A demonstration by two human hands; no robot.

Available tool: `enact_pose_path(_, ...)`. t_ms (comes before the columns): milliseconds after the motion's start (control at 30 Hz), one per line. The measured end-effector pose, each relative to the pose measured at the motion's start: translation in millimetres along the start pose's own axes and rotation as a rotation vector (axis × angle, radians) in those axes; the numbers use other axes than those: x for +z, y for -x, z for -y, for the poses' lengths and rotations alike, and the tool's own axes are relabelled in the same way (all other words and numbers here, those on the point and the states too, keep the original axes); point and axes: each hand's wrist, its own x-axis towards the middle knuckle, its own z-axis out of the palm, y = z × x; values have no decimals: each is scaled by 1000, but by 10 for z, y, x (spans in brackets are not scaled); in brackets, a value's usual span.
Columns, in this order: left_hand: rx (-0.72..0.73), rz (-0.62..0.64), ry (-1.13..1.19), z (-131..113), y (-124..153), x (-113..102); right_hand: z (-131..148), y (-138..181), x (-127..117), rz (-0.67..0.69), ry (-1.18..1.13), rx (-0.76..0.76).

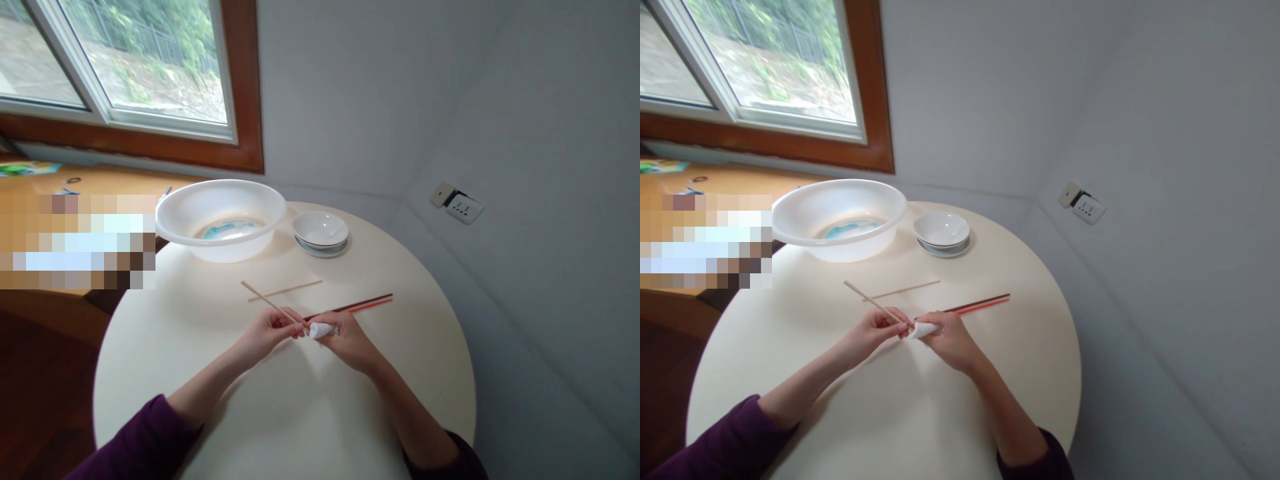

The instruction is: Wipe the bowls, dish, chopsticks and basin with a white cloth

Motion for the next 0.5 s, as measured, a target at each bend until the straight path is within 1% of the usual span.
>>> enact_pose_path(67,4,-42,-5,-10,-7,0,8,3,-47,2,31,-3)
enact_pose_path(133,11,-152,-9,-23,-16,-15,5,10,-127,-13,85,-36)
enact_pose_path(200,33,-289,2,-34,-25,-46,-16,20,-236,-39,150,-69)
enact_pose_path(267,63,-378,14,-44,-30,-83,-56,34,-358,-71,208,-78)
enact_pose_path(367,86,-421,12,-73,-30,-119,-132,60,-529,-143,269,-71)
enact_pose_path(500,69,-416,-92,-122,-15,-113,-199,97,-698,-210,384,-68)
